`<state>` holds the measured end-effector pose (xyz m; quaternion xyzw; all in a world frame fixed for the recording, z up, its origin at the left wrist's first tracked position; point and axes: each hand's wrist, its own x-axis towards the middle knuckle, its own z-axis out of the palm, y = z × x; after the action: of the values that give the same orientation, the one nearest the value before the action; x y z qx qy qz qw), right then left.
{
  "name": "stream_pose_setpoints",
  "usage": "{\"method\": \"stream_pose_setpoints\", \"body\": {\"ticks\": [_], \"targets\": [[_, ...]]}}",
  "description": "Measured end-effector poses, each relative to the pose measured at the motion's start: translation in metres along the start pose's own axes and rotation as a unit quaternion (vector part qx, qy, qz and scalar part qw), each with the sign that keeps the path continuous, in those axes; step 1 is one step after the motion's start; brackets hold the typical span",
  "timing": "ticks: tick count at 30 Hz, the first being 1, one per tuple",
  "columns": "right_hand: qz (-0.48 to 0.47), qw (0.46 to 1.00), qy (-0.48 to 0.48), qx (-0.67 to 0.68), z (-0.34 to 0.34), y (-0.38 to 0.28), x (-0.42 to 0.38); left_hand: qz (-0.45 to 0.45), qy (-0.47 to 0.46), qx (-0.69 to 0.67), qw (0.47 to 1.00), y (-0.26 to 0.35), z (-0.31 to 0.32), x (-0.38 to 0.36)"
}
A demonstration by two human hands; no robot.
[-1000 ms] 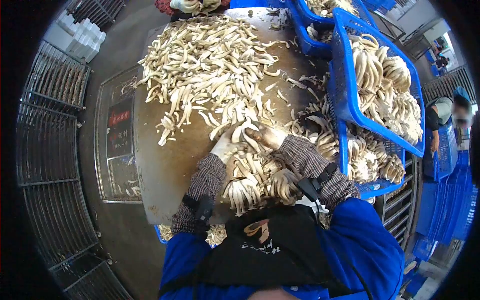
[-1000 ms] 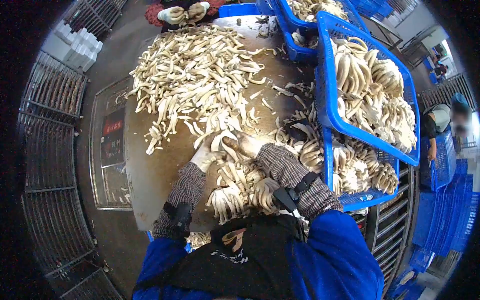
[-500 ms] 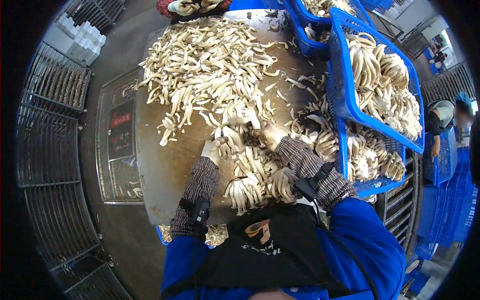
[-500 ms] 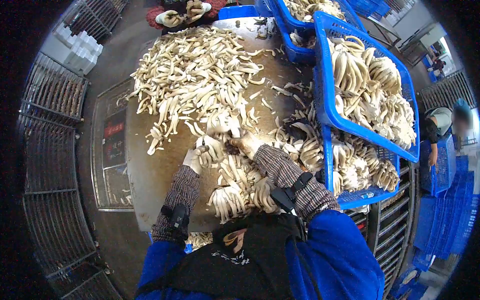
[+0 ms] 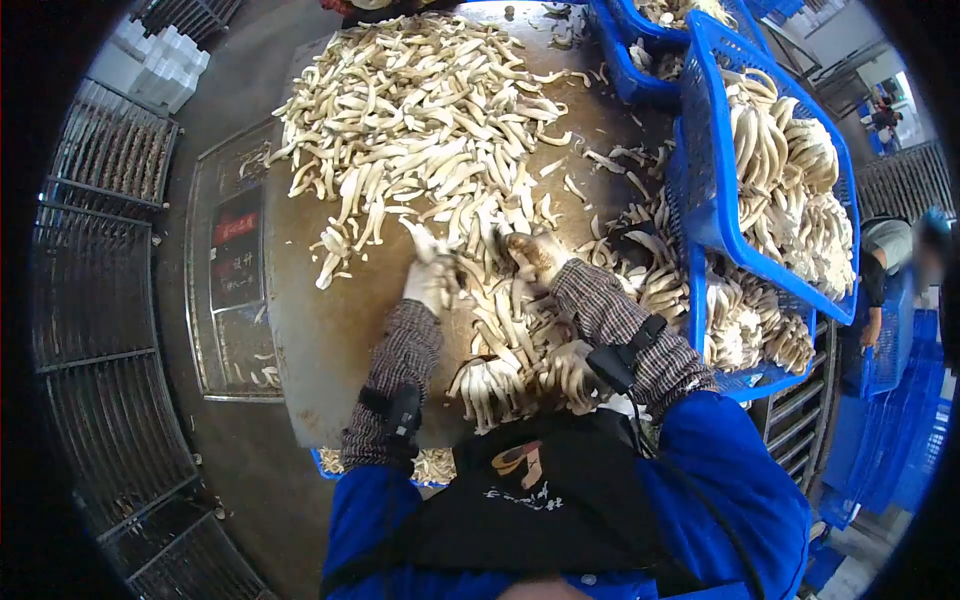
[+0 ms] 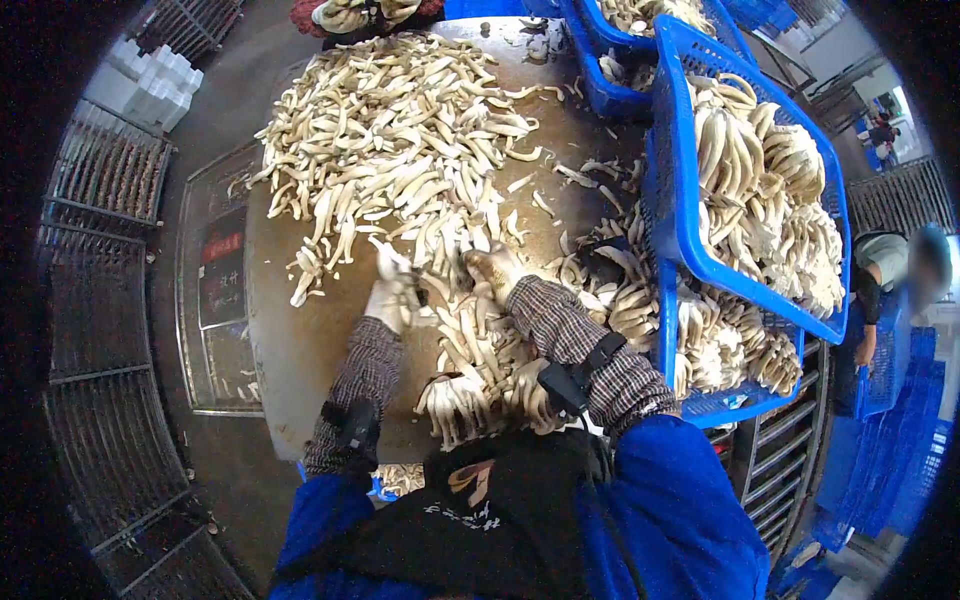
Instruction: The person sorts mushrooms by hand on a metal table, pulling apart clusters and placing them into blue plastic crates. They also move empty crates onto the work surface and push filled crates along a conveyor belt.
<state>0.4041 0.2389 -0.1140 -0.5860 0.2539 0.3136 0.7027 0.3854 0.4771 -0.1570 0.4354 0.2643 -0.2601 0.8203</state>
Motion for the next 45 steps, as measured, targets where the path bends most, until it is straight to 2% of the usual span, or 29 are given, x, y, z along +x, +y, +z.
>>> {"method": "stream_pose_setpoints", "body": {"ticks": [1,3,5,7,8,9,11,13,16,18,20,22,25,26,27,28,30,31,32,33,34,35,37,39,40,41,43,44,45], "targets": [[-0.065,0.996,-0.049,0.031,-0.004,0.004,0.015,0.054,0.039,0.083,0.994,0.004,-0.008,0.003],[-0.280,0.936,-0.015,-0.211,-0.010,-0.004,0.041,0.155,0.097,0.215,0.959,0.011,0.002,0.001],[-0.236,0.900,0.102,-0.352,-0.023,-0.032,0.030,0.150,0.069,0.222,0.961,0.016,0.005,0.006],[-0.276,0.798,0.324,-0.426,-0.052,-0.059,0.044,0.197,0.053,0.198,0.959,0.029,0.026,-0.004],[-0.364,0.682,0.415,-0.479,-0.100,-0.050,0.093,0.245,0.083,0.346,0.902,0.039,0.034,-0.013],[-0.282,0.608,0.502,-0.546,-0.113,-0.056,0.098,0.265,0.076,0.335,0.901,0.032,0.021,0.004],[-0.076,0.696,0.403,-0.589,-0.167,-0.068,0.128,0.239,0.057,0.279,0.928,0.028,0.016,0.015],[-0.090,0.727,0.395,-0.554,-0.165,-0.076,0.122,0.176,0.011,0.148,0.973,0.031,0.034,0.016],[-0.197,0.870,0.251,-0.377,-0.090,-0.092,0.083,0.376,0.084,0.509,0.770,0.035,0.055,0.023],[-0.331,0.887,0.079,-0.313,-0.028,-0.092,0.046,0.357,0.043,0.303,0.882,0.021,0.065,0.047],[-0.445,0.786,-0.112,-0.413,-0.007,-0.082,0.052,0.216,0.008,0.113,0.970,0.024,0.073,0.053],[-0.367,0.844,-0.085,-0.381,-0.014,-0.093,0.083,0.211,-0.075,-0.017,0.974,0.014,0.055,0.065],[-0.392,0.810,0.208,-0.383,-0.044,-0.142,0.142,0.156,0.036,-0.202,0.966,0.020,0.041,0.033],[-0.309,0.693,0.323,-0.565,-0.064,-0.152,0.178,0.102,0.036,-0.072,0.991,0.022,0.028,0.005],[-0.364,0.654,0.311,-0.586,-0.080,-0.161,0.194,0.052,0.023,0.077,0.995,0.025,0.014,-0.024],[-0.286,0.726,0.219,-0.585,-0.094,-0.170,0.207,0.008,-0.003,0.213,0.977,0.027,0.000,-0.052],[-0.243,0.640,0.253,-0.684,-0.087,-0.164,0.206,-0.145,0.025,0.507,0.849,0.007,-0.046,-0.108],[-0.240,0.659,0.251,-0.667,-0.078,-0.155,0.201,-0.254,0.002,0.476,0.842,0.009,-0.045,-0.137],[-0.238,0.676,0.252,-0.650,-0.070,-0.143,0.193,-0.207,-0.095,0.451,0.863,-0.029,-0.099,-0.162],[-0.226,0.703,0.255,-0.624,-0.071,-0.123,0.193,-0.315,-0.084,0.489,0.809,-0.039,-0.117,-0.186],[-0.156,0.819,0.207,-0.513,-0.068,-0.114,0.173,-0.417,-0.073,0.519,0.742,-0.051,-0.131,-0.209],[-0.201,0.821,0.232,-0.481,-0.065,-0.099,0.160,-0.414,-0.074,0.517,0.745,-0.078,-0.165,-0.238],[-0.212,0.847,0.260,-0.412,-0.060,-0.069,0.145,-0.254,-0.089,0.750,0.604,-0.133,-0.229,-0.276],[-0.224,0.868,0.291,-0.334,-0.058,-0.033,0.132,-0.262,-0.065,0.785,0.558,-0.108,-0.211,-0.278],[-0.232,0.747,0.275,-0.559,-0.055,-0.010,0.129,-0.273,-0.042,0.815,0.510,-0.088,-0.195,-0.273],[-0.221,0.577,0.243,-0.748,-0.049,0.012,0.123,-0.211,0.000,0.768,0.604,-0.070,-0.178,-0.264],[-0.179,0.704,0.161,-0.669,0.004,0.009,0.052,-0.031,-0.016,0.548,0.836,-0.069,-0.166,-0.218],[-0.137,0.925,0.094,-0.341,0.056,-0.010,-0.010,-0.032,0.007,0.426,0.904,-0.046,-0.117,-0.198],[-0.183,0.923,0.093,-0.325,0.073,0.016,-0.014,0.185,0.080,0.497,0.844,-0.046,-0.087,-0.182]]}}
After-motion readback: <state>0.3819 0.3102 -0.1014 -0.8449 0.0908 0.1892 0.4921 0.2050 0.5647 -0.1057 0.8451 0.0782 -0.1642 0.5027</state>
